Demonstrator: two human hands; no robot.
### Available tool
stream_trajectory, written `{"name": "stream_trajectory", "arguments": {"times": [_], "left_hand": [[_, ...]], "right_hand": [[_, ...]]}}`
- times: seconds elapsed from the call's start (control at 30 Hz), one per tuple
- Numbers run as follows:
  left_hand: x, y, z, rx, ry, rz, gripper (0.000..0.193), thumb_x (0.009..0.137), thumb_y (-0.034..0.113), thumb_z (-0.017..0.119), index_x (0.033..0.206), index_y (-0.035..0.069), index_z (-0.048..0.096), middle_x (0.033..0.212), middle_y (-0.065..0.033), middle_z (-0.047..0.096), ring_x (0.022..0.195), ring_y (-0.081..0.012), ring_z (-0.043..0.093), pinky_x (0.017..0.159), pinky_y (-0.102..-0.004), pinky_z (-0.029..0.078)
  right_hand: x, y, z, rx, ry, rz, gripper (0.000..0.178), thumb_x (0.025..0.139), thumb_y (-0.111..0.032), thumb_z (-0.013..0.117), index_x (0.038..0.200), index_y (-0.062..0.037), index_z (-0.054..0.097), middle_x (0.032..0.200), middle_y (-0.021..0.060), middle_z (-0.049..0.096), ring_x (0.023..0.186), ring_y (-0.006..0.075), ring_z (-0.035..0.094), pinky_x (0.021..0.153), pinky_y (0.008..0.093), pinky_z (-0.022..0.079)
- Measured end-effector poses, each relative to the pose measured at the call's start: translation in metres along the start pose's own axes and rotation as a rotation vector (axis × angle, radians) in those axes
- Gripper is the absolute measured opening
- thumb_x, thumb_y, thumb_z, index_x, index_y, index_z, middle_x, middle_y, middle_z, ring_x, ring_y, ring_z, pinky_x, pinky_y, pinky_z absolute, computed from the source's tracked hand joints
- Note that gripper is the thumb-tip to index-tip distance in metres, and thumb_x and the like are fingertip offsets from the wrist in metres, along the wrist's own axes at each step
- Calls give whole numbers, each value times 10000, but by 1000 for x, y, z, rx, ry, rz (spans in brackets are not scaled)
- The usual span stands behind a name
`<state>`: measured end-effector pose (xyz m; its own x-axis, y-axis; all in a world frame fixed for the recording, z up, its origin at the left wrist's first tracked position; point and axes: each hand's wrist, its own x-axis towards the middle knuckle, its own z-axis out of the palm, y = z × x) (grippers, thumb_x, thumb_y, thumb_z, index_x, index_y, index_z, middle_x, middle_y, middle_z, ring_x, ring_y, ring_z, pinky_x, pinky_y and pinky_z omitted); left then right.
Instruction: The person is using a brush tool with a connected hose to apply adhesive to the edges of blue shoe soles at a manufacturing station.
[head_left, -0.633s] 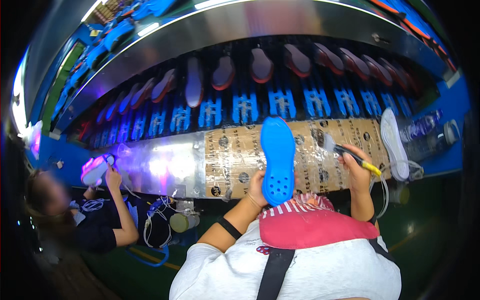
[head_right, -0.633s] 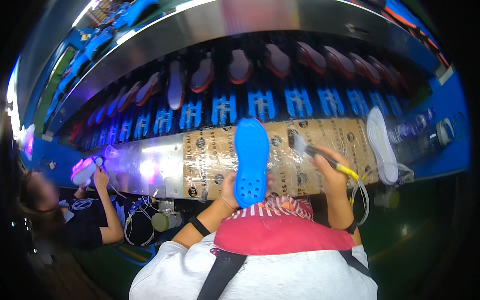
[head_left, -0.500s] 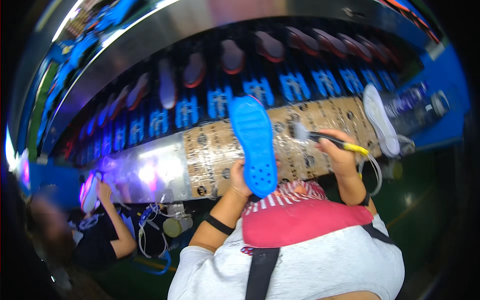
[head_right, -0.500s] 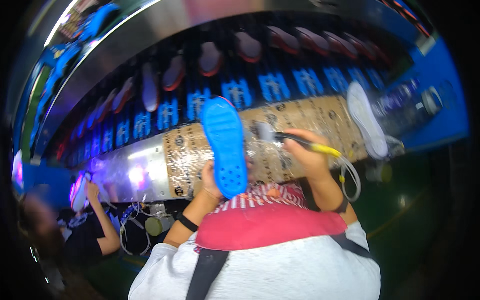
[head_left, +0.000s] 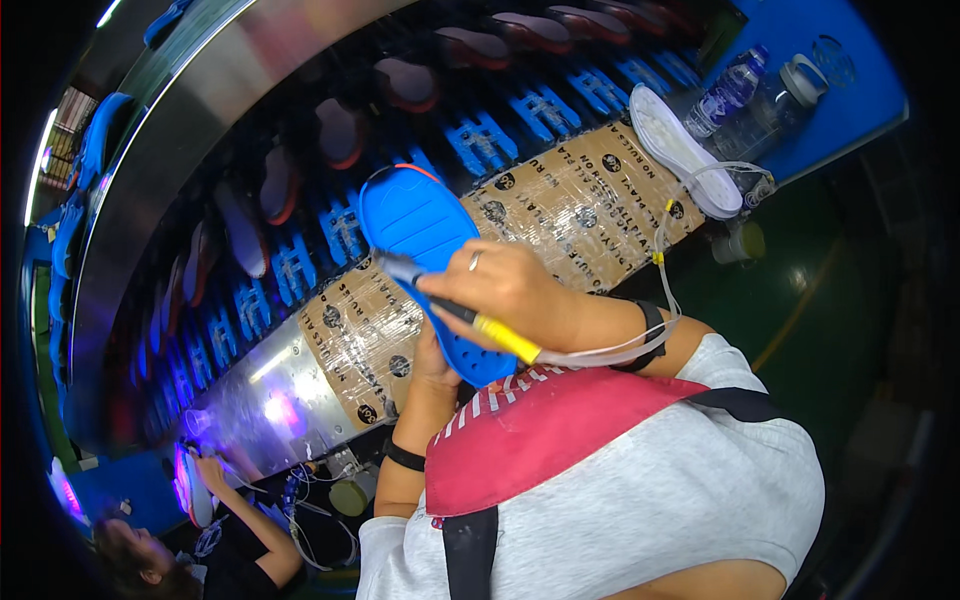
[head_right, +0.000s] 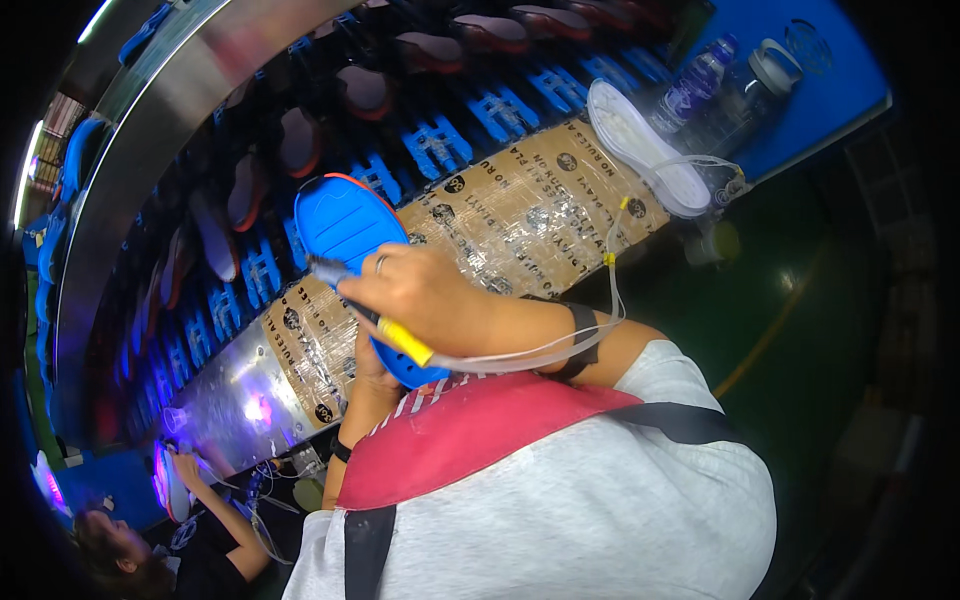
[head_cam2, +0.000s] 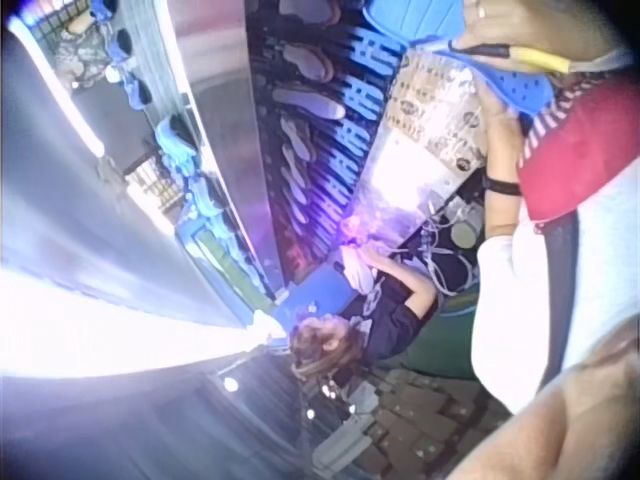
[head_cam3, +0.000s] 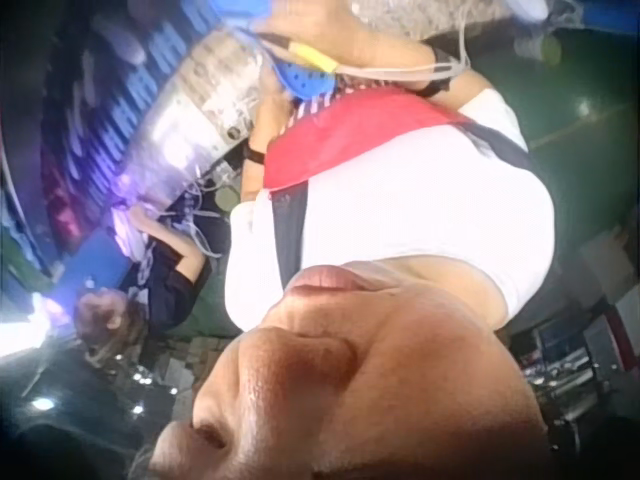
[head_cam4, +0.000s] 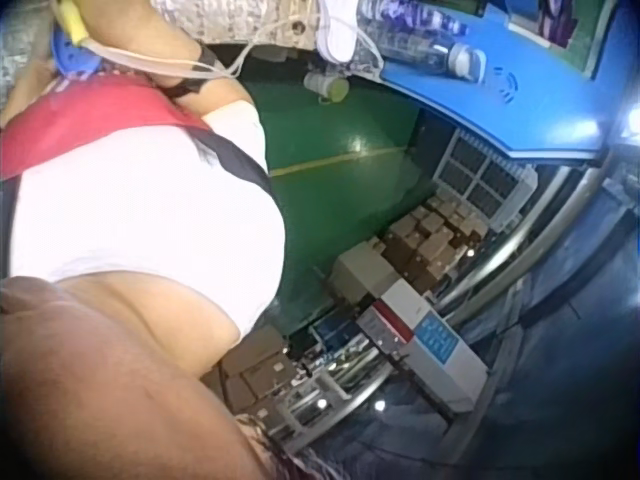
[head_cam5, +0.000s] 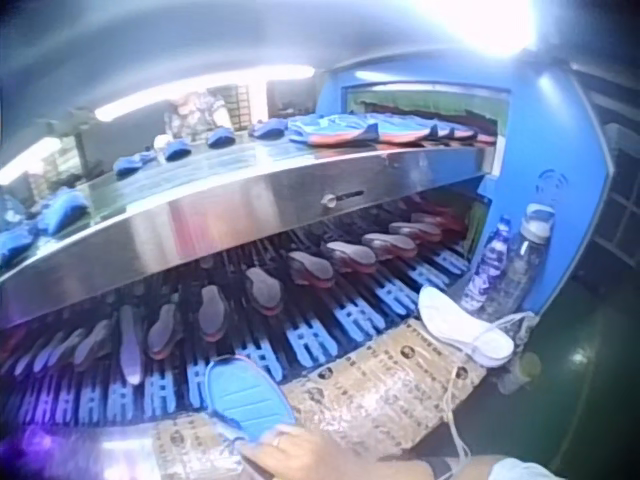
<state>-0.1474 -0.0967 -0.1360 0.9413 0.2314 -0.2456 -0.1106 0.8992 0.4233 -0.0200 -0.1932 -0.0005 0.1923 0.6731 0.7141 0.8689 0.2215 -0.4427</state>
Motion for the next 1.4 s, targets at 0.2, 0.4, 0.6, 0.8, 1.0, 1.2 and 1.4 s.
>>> {"name": "stream_trajectory", "arguments": {"times": [0.2, 0.4, 0.6, 0.8, 1.0, 1.2, 1.4], "left_hand": [[-6, 6, 16, -5, 111, 50, 593, 869, 466, 536, 1286, 56, 434, 1257, -137, 516, 1130, -269, 526, 958, -413, 438], [2, 8, 9, -14, 9, 91, 566, 891, 460, 495, 1281, 55, 435, 1241, -155, 523, 1098, -284, 550, 952, -422, 447], [6, 23, 16, -66, 59, 41, 719, 819, 559, 543, 1287, 28, 414, 1194, -223, 539, 1043, -330, 578, 889, -453, 489], [15, 30, 23, 34, -81, 232, 740, 820, 572, 531, 1301, 28, 392, 1195, -231, 528, 1066, -359, 552, 906, -467, 473], [22, 38, 31, -80, -81, 280, 714, 809, 580, 528, 1263, 40, 418, 1172, -197, 515, 1019, -351, 541, 838, -529, 481], [24, 44, 38, -138, -146, 383, 684, 800, 570, 551, 1233, 49, 453, 1136, -180, 530, 988, -331, 558, 829, -511, 494], [22, 53, 22, -224, -271, 371, 616, 840, 502, 531, 1243, 42, 455, 1165, -192, 510, 1077, -351, 500, 868, -483, 481]], "right_hand": [[1, 1, -12, 430, -221, -3, 218, 680, -141, 679, 886, -70, 668, 723, 96, 621, 653, 272, 603, 601, 368, 479], [-8, 6, -7, 103, 11, 68, 226, 677, -145, 705, 884, -66, 660, 687, 87, 599, 629, 264, 593, 575, 335, 471], [-8, 2, -15, 439, -232, -53, 208, 683, -71, 716, 881, -31, 666, 706, 94, 620, 626, 235, 618, 578, 305, 502], [-22, 5, -1, 258, -29, 49, 282, 696, -68, 713, 971, -41, 658, 719, 103, 617, 642, 243, 609, 585, 322, 493], [-29, -2, 1, 459, -226, 22, 235, 690, -157, 719, 917, -115, 675, 720, 79, 619, 690, 246, 616, 625, 336, 492], [-29, -2, 5, 348, -79, 198, 232, 681, -147, 721, 903, -99, 674, 707, 88, 621, 668, 254, 622, 609, 334, 493], [-21, -1, -3, 435, -261, -33, 224, 695, -77, 714, 916, -70, 678, 696, 94, 621, 606, 231, 615, 553, 314, 491]]}}
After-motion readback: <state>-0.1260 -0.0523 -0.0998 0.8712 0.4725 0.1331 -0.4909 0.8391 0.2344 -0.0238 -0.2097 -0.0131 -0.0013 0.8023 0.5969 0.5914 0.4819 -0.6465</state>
